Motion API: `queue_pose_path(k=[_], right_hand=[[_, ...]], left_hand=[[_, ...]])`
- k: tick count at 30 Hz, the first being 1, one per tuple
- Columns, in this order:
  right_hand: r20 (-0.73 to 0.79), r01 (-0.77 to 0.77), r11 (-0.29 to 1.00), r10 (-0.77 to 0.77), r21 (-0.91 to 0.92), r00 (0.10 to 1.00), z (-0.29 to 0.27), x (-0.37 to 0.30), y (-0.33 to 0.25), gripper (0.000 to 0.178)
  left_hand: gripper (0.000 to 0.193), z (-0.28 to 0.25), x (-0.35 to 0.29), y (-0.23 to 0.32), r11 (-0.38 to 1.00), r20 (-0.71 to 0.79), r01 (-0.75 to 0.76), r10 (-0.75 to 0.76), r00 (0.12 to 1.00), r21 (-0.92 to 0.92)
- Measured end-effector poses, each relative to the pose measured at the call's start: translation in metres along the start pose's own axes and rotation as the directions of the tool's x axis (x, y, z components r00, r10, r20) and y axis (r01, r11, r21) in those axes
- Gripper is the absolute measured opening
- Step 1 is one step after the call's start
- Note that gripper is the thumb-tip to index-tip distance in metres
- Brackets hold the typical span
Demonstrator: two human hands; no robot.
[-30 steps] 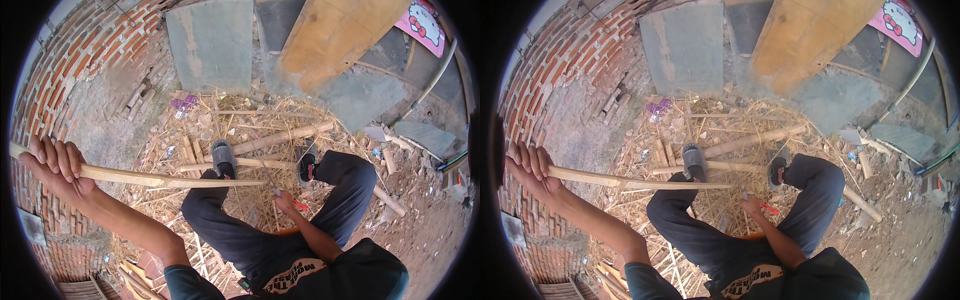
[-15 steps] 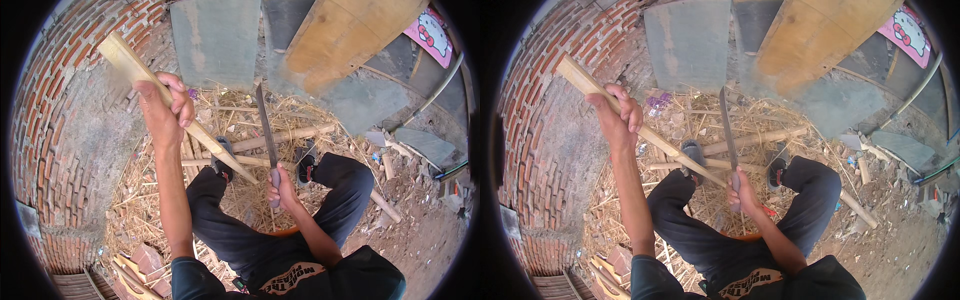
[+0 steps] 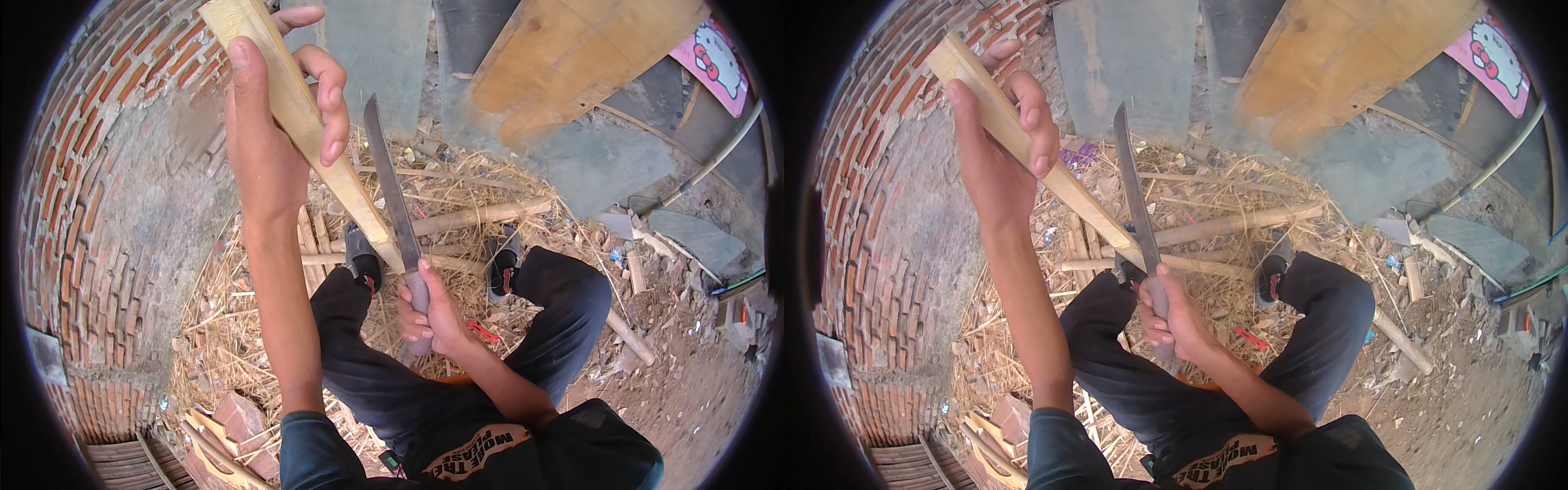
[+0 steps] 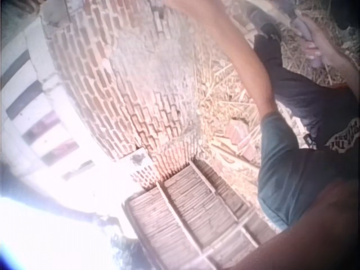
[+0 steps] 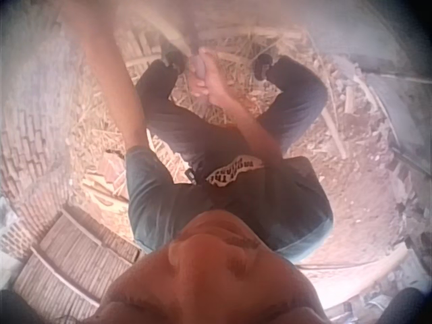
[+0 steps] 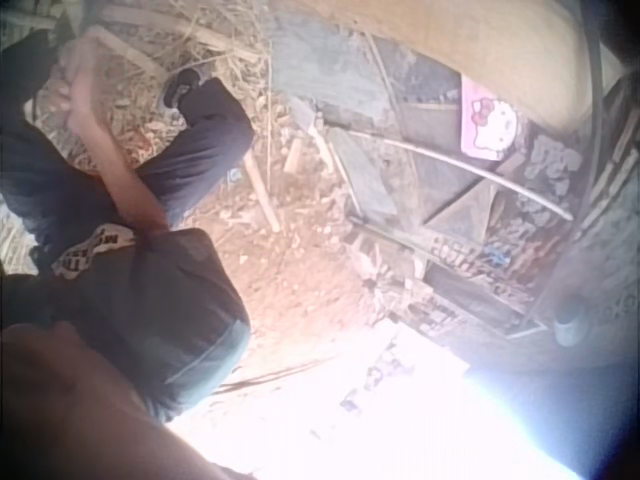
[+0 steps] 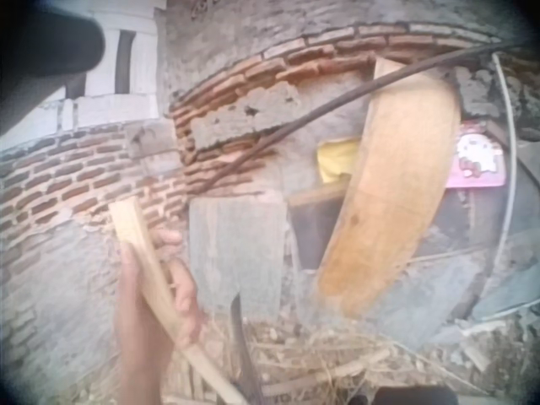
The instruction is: The person sits on the ground and uses a large knife to shave and shape a long, thin piece of wood. They hold the wood with their left hand and repeatedly scrape the blade along its length to remove thin strips of material.
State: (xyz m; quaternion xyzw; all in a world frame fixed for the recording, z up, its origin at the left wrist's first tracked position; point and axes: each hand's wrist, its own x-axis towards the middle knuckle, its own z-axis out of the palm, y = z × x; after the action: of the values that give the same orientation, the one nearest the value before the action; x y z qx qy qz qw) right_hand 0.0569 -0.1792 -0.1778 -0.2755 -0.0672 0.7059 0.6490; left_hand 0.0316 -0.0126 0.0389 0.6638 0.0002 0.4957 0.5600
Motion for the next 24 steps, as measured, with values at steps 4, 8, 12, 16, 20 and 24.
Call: queue_pose_path(k=[4, 8, 12, 16, 20, 24], right_hand=[[-0.029, -0.001, 0.999, 0.0, -0.034, 1.0, 0.003, 0.003, 0.0, 0.058], [-0.031, 0.158, 0.983, -0.162, -0.094, 0.986, 0.018, -0.014, -0.017, 0.058], [0.01, 0.361, 0.925, -0.363, -0.117, 0.932, 0.017, -0.009, -0.016, 0.057], [-0.171, 0.074, 0.986, -0.099, -0.148, 0.98, 0.007, 0.011, 0.0, 0.059], [-0.144, -0.024, 0.988, 0.002, -0.151, 0.99, 0.007, 0.011, -0.011, 0.058], [-0.099, 0.13, 0.982, -0.144, -0.14, 0.985, 0.031, -0.012, -0.028, 0.057]], left_hand=[[0.052, -0.014, -0.003, -0.014, 0.998, -0.043, 0.045, -0.048, 0.998, -0.053], [0.049, -0.01, -0.003, -0.015, 0.999, -0.112, 0.03, -0.034, 0.993, -0.038], [0.049, -0.007, -0.004, -0.013, 1.0, -0.115, 0.024, -0.025, 0.993, -0.011], [0.05, -0.002, -0.01, -0.013, 0.999, -0.139, 0.049, -0.051, 0.989, -0.024], [0.051, -0.008, -0.016, -0.01, 0.999, -0.141, 0.045, -0.047, 0.989, -0.018], [0.052, 0.001, -0.014, -0.013, 1.0, -0.121, 0.021, -0.021, 0.992, 0.0]])
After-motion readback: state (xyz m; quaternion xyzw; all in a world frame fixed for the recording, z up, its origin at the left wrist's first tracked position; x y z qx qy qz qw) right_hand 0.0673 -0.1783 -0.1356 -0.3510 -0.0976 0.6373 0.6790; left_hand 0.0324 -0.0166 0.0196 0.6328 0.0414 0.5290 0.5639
